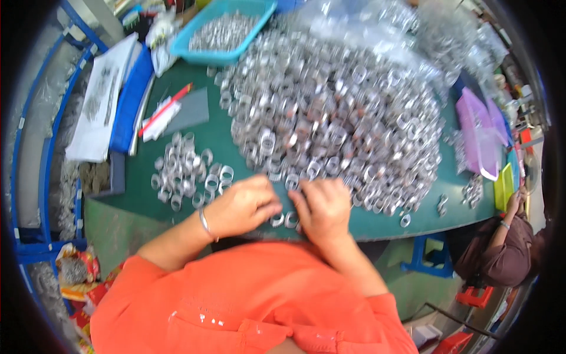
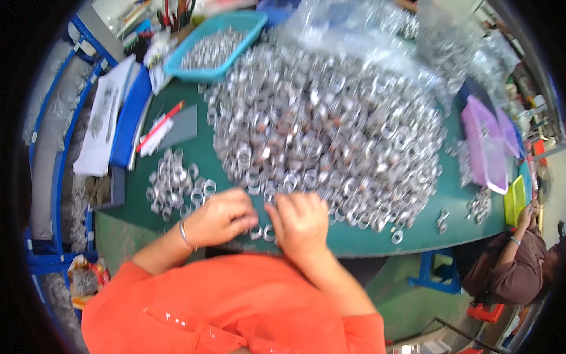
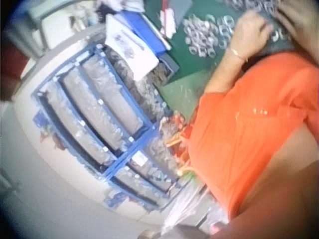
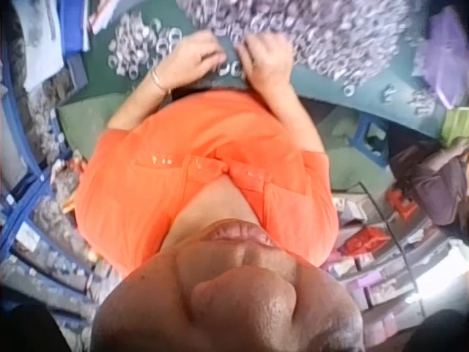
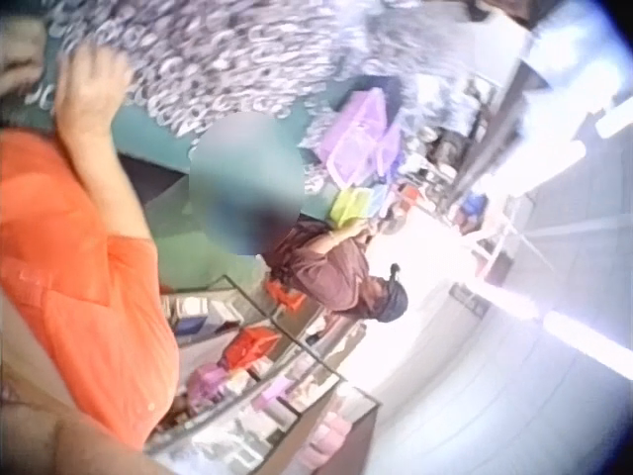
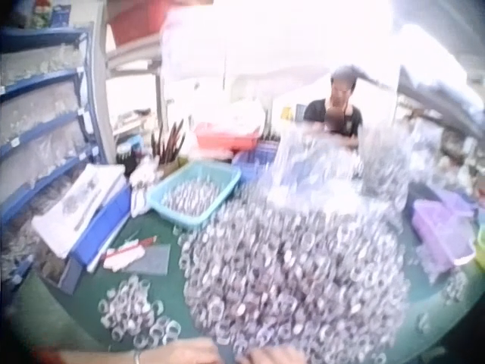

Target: The person picks up metal rings from a large pile, looks at each one, and places them into smaller groups on the table or into a plastic bag.

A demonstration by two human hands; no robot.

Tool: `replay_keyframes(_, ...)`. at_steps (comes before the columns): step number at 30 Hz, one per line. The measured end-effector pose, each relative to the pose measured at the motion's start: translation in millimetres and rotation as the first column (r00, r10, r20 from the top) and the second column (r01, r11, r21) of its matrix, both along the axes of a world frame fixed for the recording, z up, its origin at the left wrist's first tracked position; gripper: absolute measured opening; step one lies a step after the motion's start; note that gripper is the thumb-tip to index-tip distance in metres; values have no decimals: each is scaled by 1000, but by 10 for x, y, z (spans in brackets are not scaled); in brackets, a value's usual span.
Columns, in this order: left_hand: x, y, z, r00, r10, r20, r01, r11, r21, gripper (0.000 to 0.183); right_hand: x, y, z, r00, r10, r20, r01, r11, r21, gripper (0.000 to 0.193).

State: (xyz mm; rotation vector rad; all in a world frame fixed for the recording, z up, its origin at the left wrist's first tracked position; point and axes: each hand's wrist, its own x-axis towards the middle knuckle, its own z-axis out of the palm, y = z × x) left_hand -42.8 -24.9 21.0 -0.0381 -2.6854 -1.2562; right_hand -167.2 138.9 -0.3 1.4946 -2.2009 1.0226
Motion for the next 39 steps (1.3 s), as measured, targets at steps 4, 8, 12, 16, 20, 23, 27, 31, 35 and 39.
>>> replay_keyframes(4, 39, 8, -37, 999, 13, 39, -15, 999, 45, 11, 54, -2, -14, 1000, -8, 24, 9, 1000, -30, 20)
replay_keyframes(8, 7, 59, -1, 997, 71, 34, -71, 997, -7, 16, 84, 26, -26, 1000, -10, 0, 10, 999, -49, 21)
replay_keyframes(12, -137, 136, 19, 988, 118, -97, -129, 985, -116, 22, 62, 22, -29, 999, -27, -18, 25, 997, -68, 20)
replay_keyframes(16, -215, 137, -93, 979, 153, -134, -179, 962, -205, 18, 39, 5, -61, 1000, -23, -21, 21, 997, -80, 16)
replay_keyframes(20, -236, 148, -139, 974, 173, -149, -202, 956, -212, 15, 30, -7, -67, 1000, -4, -12, 3, 994, -105, 16)
replay_keyframes(23, -233, 131, -186, 967, 172, -187, -207, 961, -186, 13, 39, -23, -51, 1000, 19, -3, -19, 992, -126, 18)
replay_keyframes(27, -234, 138, -208, 960, 174, -221, -199, 975, -99, 11, 45, -10, -41, 999, 41, 18, -37, 987, -156, 21)
replay_keyframes(31, -240, 142, -198, 964, 180, -197, -197, 978, -69, 10, 43, -3, -44, 998, 47, 30, -41, 986, -161, 23)
replay_keyframes(35, -236, 160, -213, 956, 182, -229, -205, 976, -79, 10, 51, 10, -51, 998, 51, 45, -41, 980, -197, 26)
replay_keyframes(39, -232, 152, -216, 957, 181, -227, -201, 977, -65, 10, 74, -20, -17, 998, -6, 60, 20, 971, -238, 27)
